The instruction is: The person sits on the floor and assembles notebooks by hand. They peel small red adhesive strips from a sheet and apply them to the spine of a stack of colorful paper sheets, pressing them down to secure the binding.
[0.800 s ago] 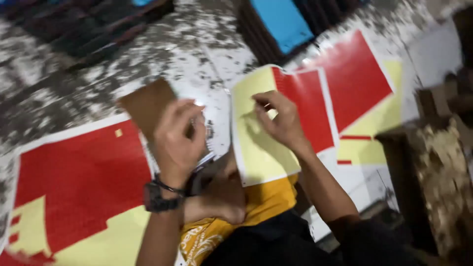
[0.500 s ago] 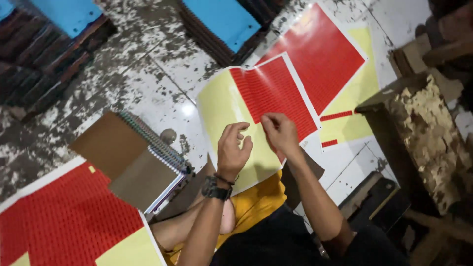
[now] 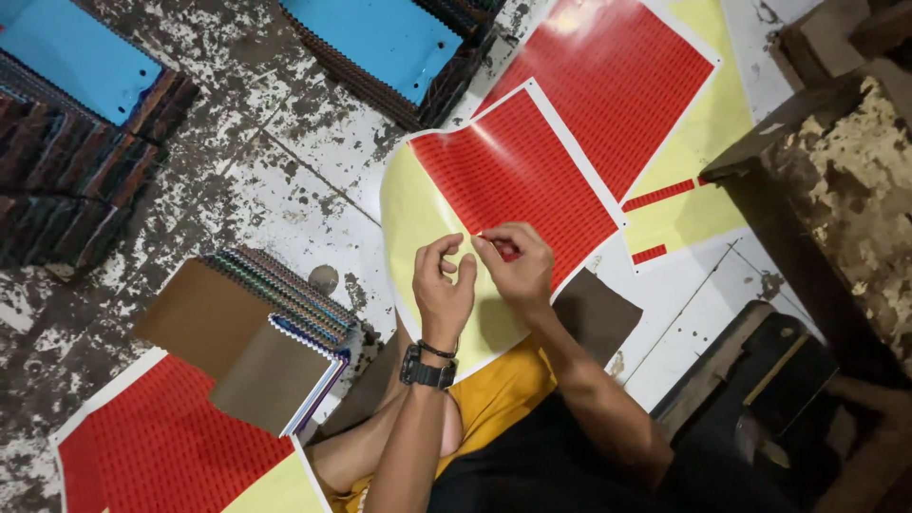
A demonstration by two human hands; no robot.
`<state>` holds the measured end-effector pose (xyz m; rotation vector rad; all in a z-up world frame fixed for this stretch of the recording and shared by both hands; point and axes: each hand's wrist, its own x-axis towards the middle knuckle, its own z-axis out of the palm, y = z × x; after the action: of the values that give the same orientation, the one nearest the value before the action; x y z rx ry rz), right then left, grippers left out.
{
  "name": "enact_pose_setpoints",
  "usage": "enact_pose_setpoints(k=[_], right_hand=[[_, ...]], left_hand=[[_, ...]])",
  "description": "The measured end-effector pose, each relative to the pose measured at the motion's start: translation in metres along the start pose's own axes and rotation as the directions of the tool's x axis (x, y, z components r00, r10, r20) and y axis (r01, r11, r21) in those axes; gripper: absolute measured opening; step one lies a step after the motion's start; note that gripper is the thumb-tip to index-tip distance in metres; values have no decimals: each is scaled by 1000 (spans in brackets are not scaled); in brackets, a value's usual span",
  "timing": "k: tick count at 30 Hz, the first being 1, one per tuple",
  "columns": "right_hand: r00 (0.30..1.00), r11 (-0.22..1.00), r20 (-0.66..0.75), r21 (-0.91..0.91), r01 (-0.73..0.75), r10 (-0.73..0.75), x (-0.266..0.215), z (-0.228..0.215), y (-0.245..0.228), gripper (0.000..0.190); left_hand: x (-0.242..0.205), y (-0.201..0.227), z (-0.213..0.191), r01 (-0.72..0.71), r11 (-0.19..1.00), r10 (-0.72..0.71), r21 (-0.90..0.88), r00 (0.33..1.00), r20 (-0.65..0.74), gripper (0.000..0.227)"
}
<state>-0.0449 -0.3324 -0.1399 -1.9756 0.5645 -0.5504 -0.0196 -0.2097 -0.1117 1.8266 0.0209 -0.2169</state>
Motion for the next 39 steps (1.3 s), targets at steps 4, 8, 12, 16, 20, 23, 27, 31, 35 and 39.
enact_pose_setpoints(k=[4, 8, 12, 16, 20, 23, 27, 31, 35, 39], right_hand=[[969, 968, 212, 185, -171, 131, -3, -15, 14, 27], [940, 912, 261, 286, -294, 221, 3, -18, 0, 39], [978, 992, 172, -78, -104, 116, 17, -4, 17, 27], [989, 996, 133, -74, -55, 64, 15, -1, -2, 22], [967, 976, 244, 182, -115, 69, 9, -6, 6, 19], [918, 912, 369, 308, -270, 147, 8, -16, 8, 25], [901, 909, 292, 174, -380, 320, 17, -9, -2, 33], [954, 976, 218, -116, -186, 208, 24, 0, -1, 35], [989, 981, 141, -192, -21, 49, 18, 7, 7, 27], [996, 986, 67, -154, 67, -57, 13, 11, -7, 15]], left_hand=[[0, 8, 5, 45, 998, -45, -51, 999, 1, 25], [2, -9, 16, 60, 996, -64, -64, 996, -64, 11], [1, -15, 18, 64, 991, -81, -118, 986, -148, 12], [0, 3, 9, 53, 990, -73, -132, 985, -154, 20], [4, 16, 3, 75, 978, -97, -193, 990, -105, 41], [4, 14, 5, 77, 975, -94, -208, 993, -73, 45], [7, 13, 5, 61, 983, -83, -174, 989, -119, 44], [8, 10, 6, -5, 965, -48, -262, 979, -196, 47], [8, -7, 8, -38, 951, -26, -307, 979, -202, 51], [10, -13, 7, -12, 945, -49, -326, 983, -178, 56]])
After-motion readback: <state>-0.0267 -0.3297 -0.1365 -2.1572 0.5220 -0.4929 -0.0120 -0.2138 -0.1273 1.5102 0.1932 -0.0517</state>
